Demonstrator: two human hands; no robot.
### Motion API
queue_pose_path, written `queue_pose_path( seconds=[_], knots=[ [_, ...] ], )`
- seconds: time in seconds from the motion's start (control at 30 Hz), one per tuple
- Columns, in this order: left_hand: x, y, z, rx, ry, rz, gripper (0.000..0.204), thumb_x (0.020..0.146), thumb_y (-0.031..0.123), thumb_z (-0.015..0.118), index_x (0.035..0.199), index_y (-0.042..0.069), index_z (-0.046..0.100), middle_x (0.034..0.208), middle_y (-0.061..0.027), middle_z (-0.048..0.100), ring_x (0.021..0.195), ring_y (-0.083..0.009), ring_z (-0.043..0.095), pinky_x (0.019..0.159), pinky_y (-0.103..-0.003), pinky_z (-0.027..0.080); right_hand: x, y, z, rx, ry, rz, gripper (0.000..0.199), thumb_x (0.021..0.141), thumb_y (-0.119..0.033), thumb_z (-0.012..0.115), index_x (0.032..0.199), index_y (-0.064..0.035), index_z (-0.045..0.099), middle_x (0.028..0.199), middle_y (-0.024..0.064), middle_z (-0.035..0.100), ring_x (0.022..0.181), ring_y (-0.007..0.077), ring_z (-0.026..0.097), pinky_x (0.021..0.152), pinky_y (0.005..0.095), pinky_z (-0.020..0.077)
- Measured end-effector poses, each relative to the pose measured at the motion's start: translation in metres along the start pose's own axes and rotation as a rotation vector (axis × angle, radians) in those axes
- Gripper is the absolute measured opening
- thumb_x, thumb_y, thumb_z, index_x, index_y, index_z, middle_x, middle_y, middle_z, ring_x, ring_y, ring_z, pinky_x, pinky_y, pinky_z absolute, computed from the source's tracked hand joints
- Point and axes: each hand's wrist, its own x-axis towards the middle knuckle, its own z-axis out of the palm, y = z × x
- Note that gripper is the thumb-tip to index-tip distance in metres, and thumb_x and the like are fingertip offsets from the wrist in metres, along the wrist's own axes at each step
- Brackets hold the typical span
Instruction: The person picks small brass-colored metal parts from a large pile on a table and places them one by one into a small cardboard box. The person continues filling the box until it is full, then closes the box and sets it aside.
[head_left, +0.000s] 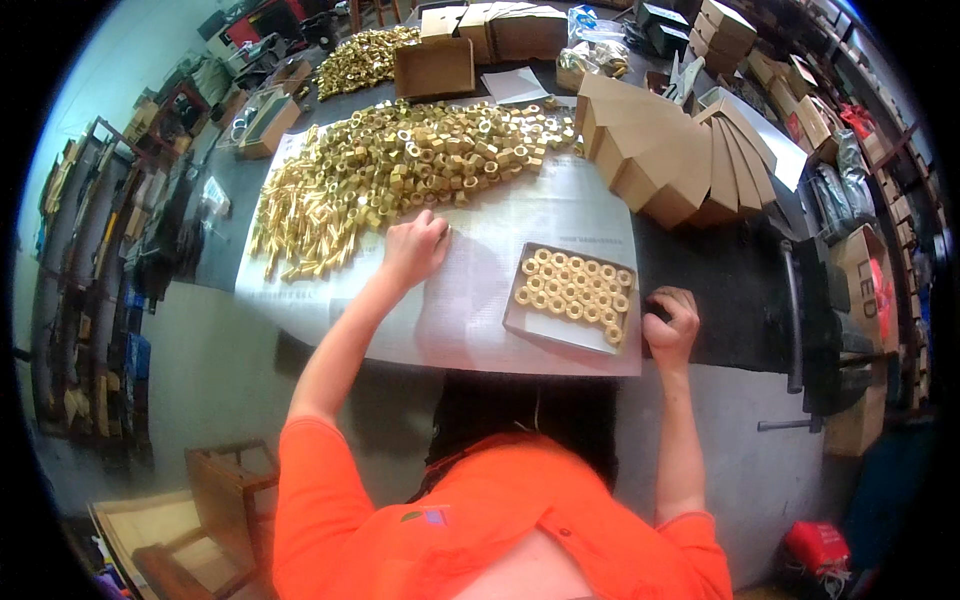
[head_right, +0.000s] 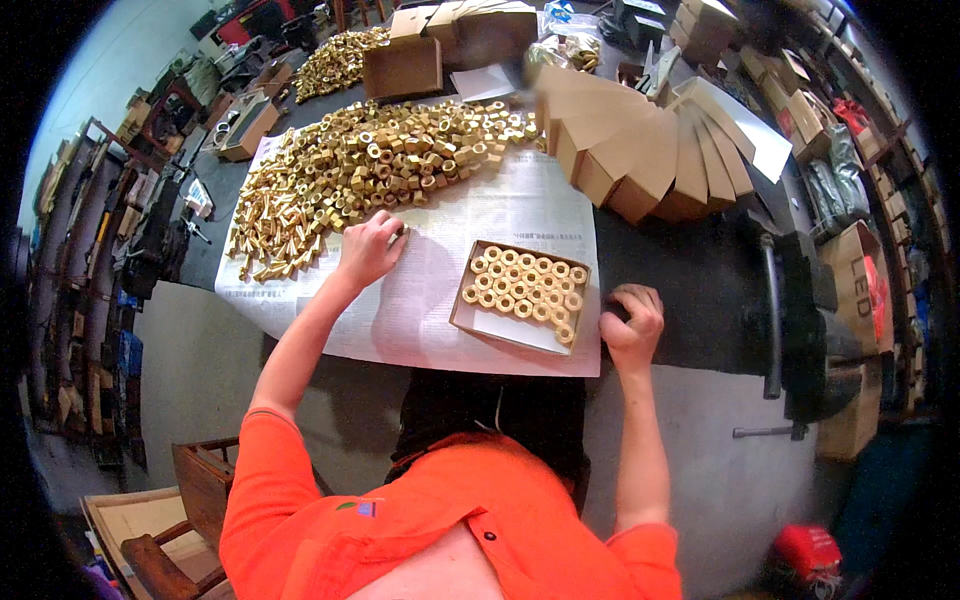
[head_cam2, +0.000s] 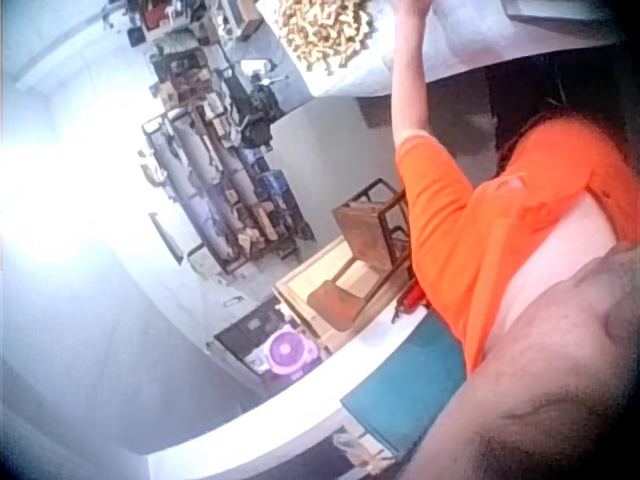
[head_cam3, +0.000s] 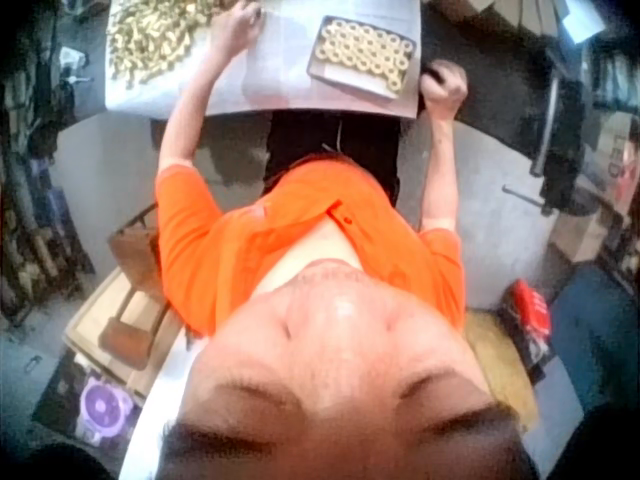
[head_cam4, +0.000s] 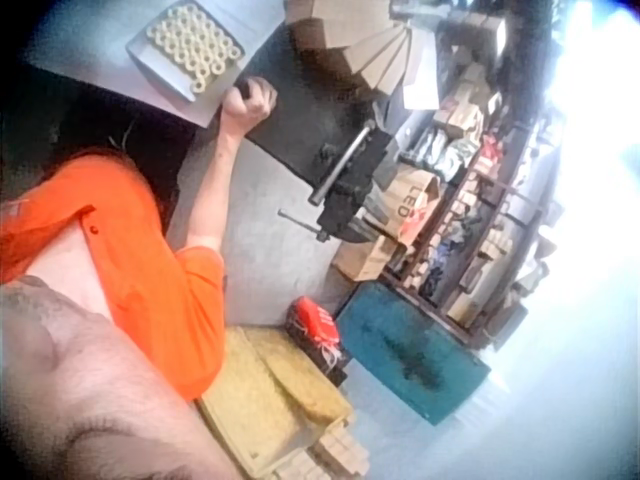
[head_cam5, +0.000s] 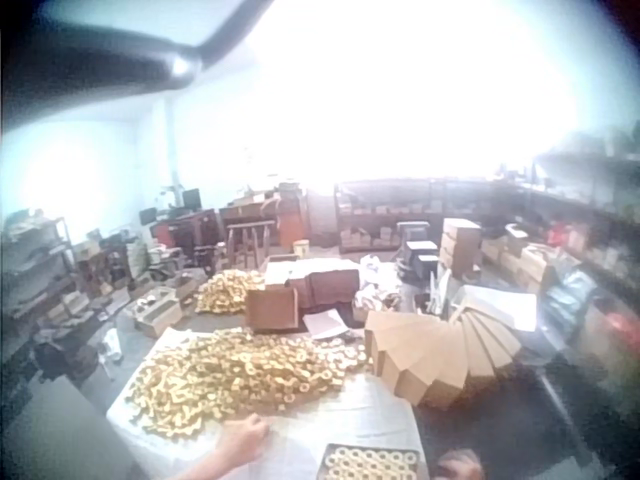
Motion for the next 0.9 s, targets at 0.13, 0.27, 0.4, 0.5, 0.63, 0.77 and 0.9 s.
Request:
queue_pose_path(
  seconds=[0.13, 0.27, 0.4, 0.5, 0.63, 0.77, 0.9],
  knots=[
    [-0.001, -0.003, 0.007, -0.014, -0.058, -0.116, 0.018, 0.081, 0.024, 0.065, 0.090, 0.008, 0.063, 0.087, -0.0099, 0.064, 0.076, -0.0315, 0.065, 0.065, -0.043, 0.051, 0.001, -0.001, -0.002, -0.026, -0.004, -0.019, 0.021, 0.059, -0.010, 0.056, 0.074, 0.0001, 0.067, 0.086, 0.0134, 0.067, 0.086, 0.0324, 0.061, 0.080, 0.0390, 0.0489],
    [0.001, -0.007, 0.008, -0.081, -0.084, -0.177, 0.020, 0.079, 0.021, 0.066, 0.094, 0.007, 0.066, 0.091, -0.0098, 0.067, 0.082, -0.0312, 0.065, 0.070, -0.041, 0.051, 0.002, -0.002, 0.000, -0.044, 0.006, -0.019, 0.022, 0.058, -0.011, 0.057, 0.074, -0.0006, 0.068, 0.085, 0.0126, 0.068, 0.087, 0.0314, 0.061, 0.081, 0.0391, 0.0484],
    [0.005, 0.003, -0.006, -0.163, -0.110, -0.165, 0.019, 0.078, 0.015, 0.069, 0.092, 0.003, 0.067, 0.086, -0.0114, 0.067, 0.073, -0.0268, 0.065, 0.066, -0.037, 0.051, -0.001, 0.001, 0.001, -0.042, 0.024, 0.006, 0.023, 0.057, -0.013, 0.055, 0.073, -0.0005, 0.067, 0.085, 0.0118, 0.068, 0.087, 0.0305, 0.061, 0.081, 0.0382, 0.0478],
    [0.007, 0.037, -0.029, -0.387, -0.113, -0.167, 0.017, 0.077, 0.009, 0.070, 0.091, 0.000, 0.068, 0.081, -0.0110, 0.067, 0.067, -0.0185, 0.064, 0.059, -0.030, 0.050, -0.001, -0.001, 0.001, -0.037, 0.031, 0.016, 0.024, 0.057, -0.013, 0.055, 0.073, -0.0006, 0.068, 0.085, 0.0118, 0.068, 0.086, 0.0302, 0.061, 0.080, 0.0384, 0.0477],
    [0.003, 0.120, -0.053, -0.662, -0.170, 0.143, 0.013, 0.076, 0.002, 0.069, 0.089, 0.001, 0.068, 0.079, -0.0094, 0.067, 0.063, -0.0146, 0.063, 0.055, -0.026, 0.049, -0.001, 0.003, 0.002, -0.036, 0.021, 0.021, 0.024, 0.057, -0.014, 0.056, 0.074, -0.0008, 0.068, 0.086, 0.0119, 0.068, 0.087, 0.0299, 0.061, 0.081, 0.0382, 0.0477],
    [-0.002, 0.184, -0.033, -0.551, -0.186, 0.375, 0.008, 0.076, 0.013, 0.068, 0.082, 0.008, 0.066, 0.073, -0.0079, 0.063, 0.063, -0.0259, 0.065, 0.056, -0.037, 0.051, -0.001, 0.002, 0.000, -0.035, 0.022, 0.023, 0.025, 0.057, -0.015, 0.057, 0.074, -0.0014, 0.068, 0.087, 0.0119, 0.068, 0.088, 0.0297, 0.061, 0.081, 0.0375, 0.0478],
    [-0.001, 0.202, -0.021, -0.413, -0.234, 0.339, 0.011, 0.078, 0.018, 0.066, 0.080, 0.007, 0.066, 0.073, -0.0089, 0.063, 0.064, -0.0290, 0.064, 0.056, -0.040, 0.051, -0.001, 0.002, -0.001, -0.023, 0.011, 0.020, 0.025, 0.057, -0.016, 0.057, 0.074, -0.0015, 0.068, 0.087, 0.0119, 0.068, 0.088, 0.0297, 0.062, 0.081, 0.0374, 0.0478]
  ],
)
